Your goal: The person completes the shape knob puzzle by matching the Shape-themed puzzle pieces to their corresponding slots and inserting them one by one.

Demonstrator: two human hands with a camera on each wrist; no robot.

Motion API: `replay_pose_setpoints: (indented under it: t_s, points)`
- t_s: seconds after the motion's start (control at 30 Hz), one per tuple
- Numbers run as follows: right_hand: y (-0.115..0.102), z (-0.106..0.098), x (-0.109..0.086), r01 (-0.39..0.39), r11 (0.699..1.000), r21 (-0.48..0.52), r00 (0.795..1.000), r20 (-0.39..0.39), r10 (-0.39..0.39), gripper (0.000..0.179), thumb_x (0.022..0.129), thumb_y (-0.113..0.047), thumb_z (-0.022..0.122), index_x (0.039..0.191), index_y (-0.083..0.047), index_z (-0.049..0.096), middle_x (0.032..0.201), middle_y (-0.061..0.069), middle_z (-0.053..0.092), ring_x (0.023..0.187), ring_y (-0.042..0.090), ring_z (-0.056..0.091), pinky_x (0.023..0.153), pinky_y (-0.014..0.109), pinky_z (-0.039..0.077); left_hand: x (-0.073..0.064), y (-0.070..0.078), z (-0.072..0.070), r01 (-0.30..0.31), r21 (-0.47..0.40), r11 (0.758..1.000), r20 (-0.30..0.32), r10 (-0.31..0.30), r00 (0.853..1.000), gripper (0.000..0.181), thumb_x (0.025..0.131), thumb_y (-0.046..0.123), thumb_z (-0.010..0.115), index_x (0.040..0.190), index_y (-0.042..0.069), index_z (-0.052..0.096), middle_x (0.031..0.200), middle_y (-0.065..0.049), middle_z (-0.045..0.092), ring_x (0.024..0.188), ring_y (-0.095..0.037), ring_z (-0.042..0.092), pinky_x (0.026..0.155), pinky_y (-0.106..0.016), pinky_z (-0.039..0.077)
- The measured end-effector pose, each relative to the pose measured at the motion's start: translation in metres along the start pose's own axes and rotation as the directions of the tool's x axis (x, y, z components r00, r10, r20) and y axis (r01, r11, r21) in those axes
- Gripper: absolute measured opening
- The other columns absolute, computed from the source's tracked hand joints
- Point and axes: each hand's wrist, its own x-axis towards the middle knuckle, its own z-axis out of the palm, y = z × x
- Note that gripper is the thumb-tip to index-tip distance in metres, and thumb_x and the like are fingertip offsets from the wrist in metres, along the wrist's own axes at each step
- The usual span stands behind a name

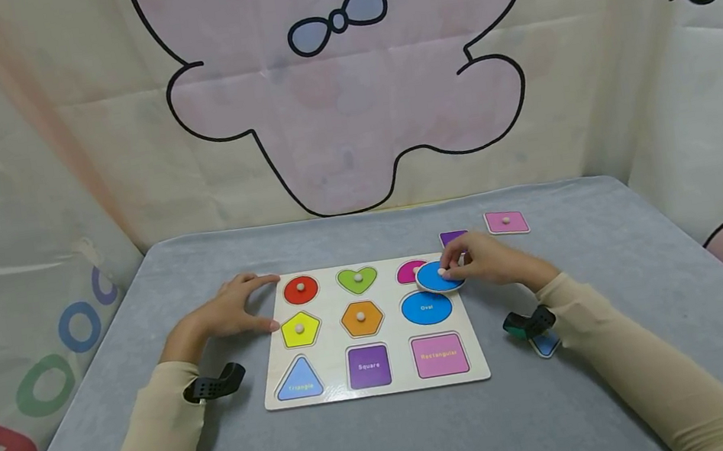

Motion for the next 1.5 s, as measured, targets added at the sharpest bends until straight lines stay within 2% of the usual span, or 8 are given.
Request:
replay_pose_setpoints:
  t_s: [0.13, 0.43, 0.67, 0.9, 1.5]
  points:
    - [-0.004, 0.005, 0.000, 0.034, 0.999, 0.013, 0.999, 0.017, -0.034, 0.010, 0.091, -0.015, 0.076, 0.094, -0.007, 0.072, 0.078, 0.002, 0.058, 0.073, 0.016, 0.053, 0.059, 0.020, 0.045, -0.002, 0.001, -0.001, 0.008, -0.003, 1.000, 0.001, -0.008, 1.000, 0.092, 0.080, 0.044, 0.082, 0.157, 0.022, 0.036, 0.162, -0.026, 0.021, 0.145, -0.051, 0.020, 0.111, -0.076, 0.030]
    - [-0.014, 0.017, 0.001, 0.041, 0.998, 0.046, 0.996, 0.073, -0.044, 0.008, 0.089, -0.017, 0.078, 0.091, -0.009, 0.073, 0.075, -0.001, 0.058, 0.077, 0.016, 0.055, 0.062, 0.021, 0.049, -0.003, 0.000, 0.000, 0.011, -0.013, 1.000, 0.000, -0.011, 1.000, 0.092, 0.080, 0.045, 0.082, 0.157, 0.022, 0.037, 0.162, -0.025, 0.021, 0.145, -0.050, 0.020, 0.111, -0.075, 0.031]
    - [-0.017, 0.023, 0.001, 0.043, 0.997, 0.071, 0.993, 0.109, -0.050, 0.011, 0.089, -0.019, 0.078, 0.089, -0.009, 0.073, 0.072, -0.002, 0.053, 0.073, 0.015, 0.052, 0.059, 0.020, 0.044, -0.003, -0.001, 0.001, 0.008, -0.009, 1.000, 0.001, -0.008, 1.000, 0.092, 0.080, 0.046, 0.082, 0.157, 0.022, 0.037, 0.162, -0.026, 0.021, 0.144, -0.051, 0.020, 0.111, -0.076, 0.031]
    - [-0.022, 0.026, -0.001, 0.022, 0.998, 0.066, 0.993, 0.111, -0.030, 0.010, 0.089, -0.017, 0.078, 0.090, -0.009, 0.073, 0.073, -0.001, 0.052, 0.075, 0.015, 0.052, 0.060, 0.020, 0.044, -0.003, -0.001, 0.002, 0.005, -0.014, 1.000, 0.000, -0.005, 1.000, 0.091, 0.081, 0.045, 0.082, 0.157, 0.022, 0.037, 0.162, -0.026, 0.021, 0.144, -0.051, 0.020, 0.111, -0.076, 0.030]
    - [-0.022, 0.030, -0.002, 0.042, 0.997, 0.066, 0.993, 0.110, -0.049, 0.011, 0.088, -0.016, 0.079, 0.087, -0.008, 0.072, 0.072, -0.002, 0.051, 0.071, 0.013, 0.050, 0.058, 0.019, 0.040, -0.001, 0.001, 0.001, 0.008, -0.004, 1.000, -0.003, -0.008, 1.000, 0.092, 0.080, 0.044, 0.082, 0.157, 0.021, 0.037, 0.162, -0.026, 0.021, 0.145, -0.051, 0.020, 0.110, -0.075, 0.032]
